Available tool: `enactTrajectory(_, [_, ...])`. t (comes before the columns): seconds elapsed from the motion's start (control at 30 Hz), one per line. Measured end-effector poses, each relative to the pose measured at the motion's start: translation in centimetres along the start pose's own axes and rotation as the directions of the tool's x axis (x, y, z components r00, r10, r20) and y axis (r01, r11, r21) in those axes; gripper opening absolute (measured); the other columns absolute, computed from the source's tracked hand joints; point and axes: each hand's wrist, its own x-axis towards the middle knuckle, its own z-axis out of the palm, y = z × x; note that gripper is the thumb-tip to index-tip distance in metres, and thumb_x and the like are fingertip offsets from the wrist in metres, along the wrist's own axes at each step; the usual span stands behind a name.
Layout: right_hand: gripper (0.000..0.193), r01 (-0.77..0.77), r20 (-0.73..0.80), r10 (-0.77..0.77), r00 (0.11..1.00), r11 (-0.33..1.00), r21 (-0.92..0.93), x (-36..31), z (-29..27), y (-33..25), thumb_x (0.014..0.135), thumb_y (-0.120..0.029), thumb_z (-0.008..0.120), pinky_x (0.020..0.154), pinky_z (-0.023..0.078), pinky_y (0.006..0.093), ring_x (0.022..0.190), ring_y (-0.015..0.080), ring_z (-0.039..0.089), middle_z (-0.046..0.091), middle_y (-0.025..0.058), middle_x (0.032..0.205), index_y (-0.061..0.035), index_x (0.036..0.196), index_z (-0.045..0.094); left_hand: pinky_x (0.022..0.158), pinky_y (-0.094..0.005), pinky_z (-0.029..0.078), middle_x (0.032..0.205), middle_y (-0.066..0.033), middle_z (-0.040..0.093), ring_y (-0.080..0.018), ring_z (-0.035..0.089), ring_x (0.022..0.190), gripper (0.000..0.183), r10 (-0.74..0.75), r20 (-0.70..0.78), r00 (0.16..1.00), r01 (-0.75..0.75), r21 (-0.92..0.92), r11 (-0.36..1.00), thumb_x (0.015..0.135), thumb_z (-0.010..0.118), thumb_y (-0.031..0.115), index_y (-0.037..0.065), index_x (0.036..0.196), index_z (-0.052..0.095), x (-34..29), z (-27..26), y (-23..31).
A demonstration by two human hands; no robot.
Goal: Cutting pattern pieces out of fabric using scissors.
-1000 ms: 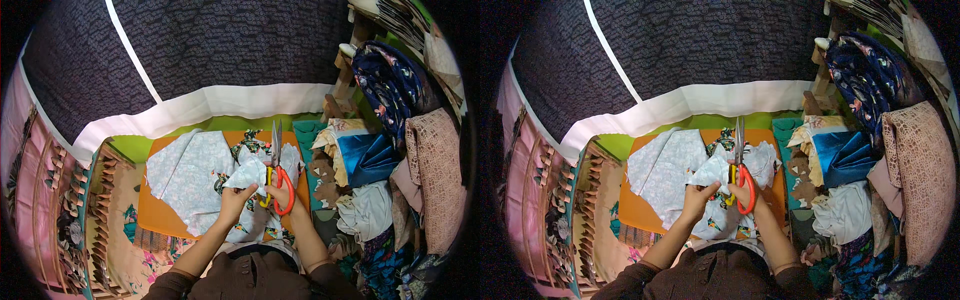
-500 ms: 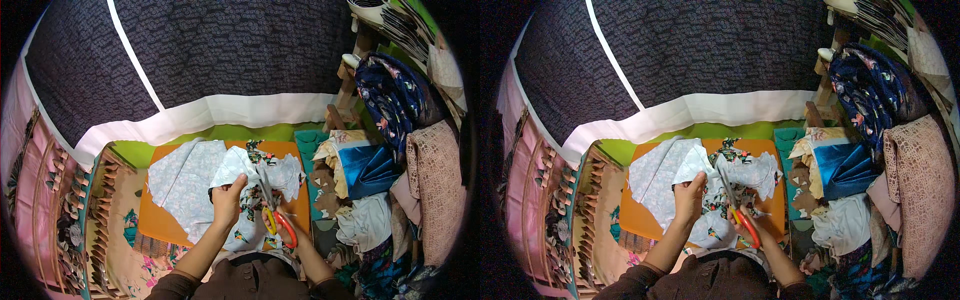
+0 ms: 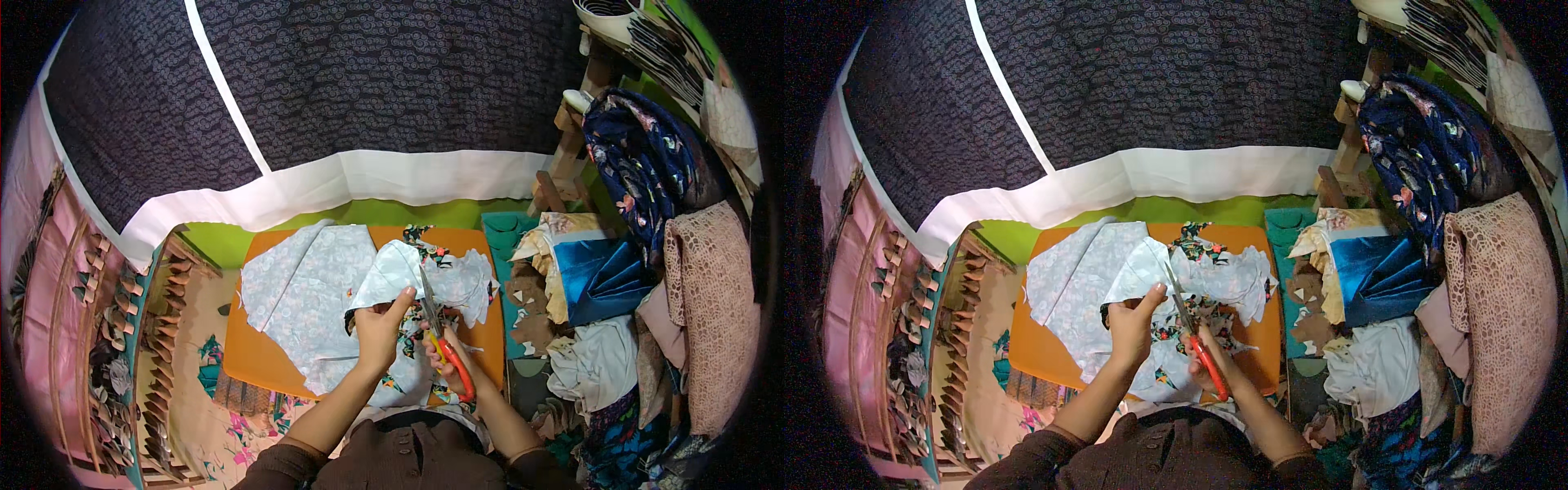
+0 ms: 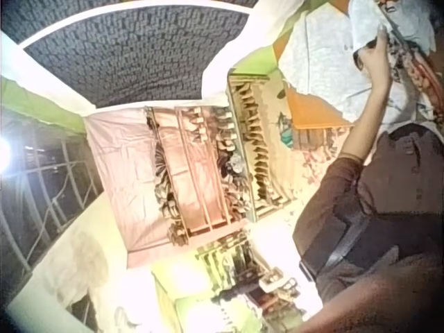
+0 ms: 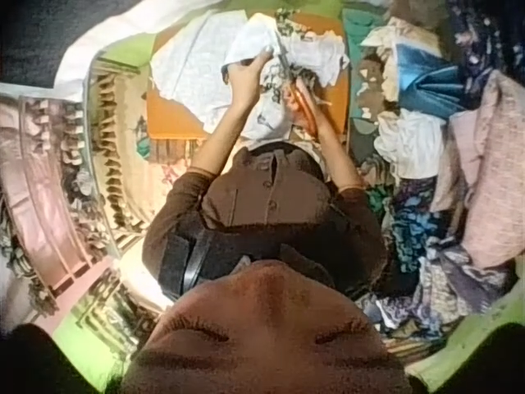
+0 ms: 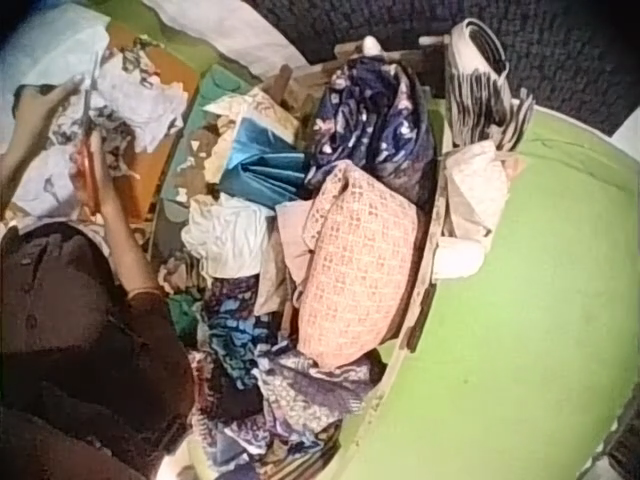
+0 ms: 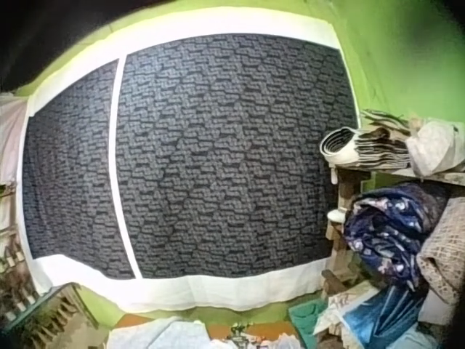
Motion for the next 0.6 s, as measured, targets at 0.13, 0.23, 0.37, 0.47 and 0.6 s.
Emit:
enactTrajectory(0.13, [0.077, -0.034, 0.094, 0.012, 0.995, 0.969, 0.245, -0.7, 0.7, -0.9, 0.062, -0.057, 0.063, 0.052, 0.031, 0.0114, 0.065, 0.0028, 0.036, 0.036, -0.0019, 0.078, -0.0065, 0.114, 0.035, 0.066, -0.0252, 0.046, 0.079, -0.0058, 0.059, -0.0117, 0.056, 0.070, 0.021, 0.034, -0.008, 0.999, -0.034, -0.016, 0.999, 0.072, 0.063, 0.008, -0.002, 0.090, 0.056, 0.0, -0.1, 0.1])
enactTrajectory(0.23, [0.058, 0.088, 0.056, -0.091, 0.994, 0.995, 0.045, -0.9, 0.6, -0.9, 0.081, -0.044, 0.050, 0.047, 0.033, 0.0095, 0.057, 0.0000, 0.036, 0.036, -0.0040, 0.074, -0.0006, 0.116, 0.035, 0.061, -0.0232, 0.043, 0.078, -0.0048, 0.059, -0.0100, 0.054, 0.067, 0.020, 0.039, -0.017, 0.999, -0.039, -0.013, 0.999, 0.072, 0.063, 0.008, -0.001, 0.088, 0.056, 0.2, -0.4, -0.2])
enactTrajectory(0.37, [0.056, 0.051, 0.142, -0.069, 0.987, 0.991, 0.126, -1.3, 0.1, -1.0, 0.080, -0.042, 0.052, 0.045, 0.033, 0.0094, 0.057, -0.0003, 0.037, 0.039, -0.0023, 0.074, -0.0005, 0.115, 0.038, 0.056, -0.0217, 0.040, 0.077, -0.0039, 0.059, -0.0086, 0.052, 0.063, 0.018, -0.004, -0.031, 1.000, 0.004, 0.000, 1.000, 0.072, 0.064, 0.009, -0.001, 0.085, 0.057, 0.0, -0.4, 0.6])
enactTrajectory(0.47, [0.064, -0.085, 0.133, 0.058, 0.989, 0.975, 0.205, -1.4, 0.2, -1.5, 0.075, -0.048, 0.055, 0.048, 0.032, 0.0099, 0.058, 0.0001, 0.037, 0.039, -0.0014, 0.074, -0.0006, 0.115, 0.038, 0.065, -0.0225, 0.042, 0.082, -0.0046, 0.058, -0.0097, 0.054, 0.072, 0.021, 0.010, -0.015, 1.000, -0.010, -0.039, 0.999, 0.073, 0.063, 0.006, -0.003, 0.091, 0.056, -0.1, -0.6, 0.8])
enactTrajectory(0.6, [0.052, 0.266, 0.123, -0.261, 0.958, 0.964, -0.028, -1.5, 0.5, -0.9, 0.082, -0.045, 0.047, 0.048, 0.035, 0.0094, 0.056, 0.0012, 0.039, 0.039, -0.0007, 0.072, -0.0005, 0.108, 0.040, 0.063, -0.0223, 0.042, 0.081, -0.0043, 0.058, -0.0094, 0.053, 0.071, 0.020, 0.017, 0.027, 0.999, -0.017, 0.023, 1.000, 0.073, 0.063, 0.008, -0.003, 0.089, 0.056, 0.1, -0.3, 0.5])
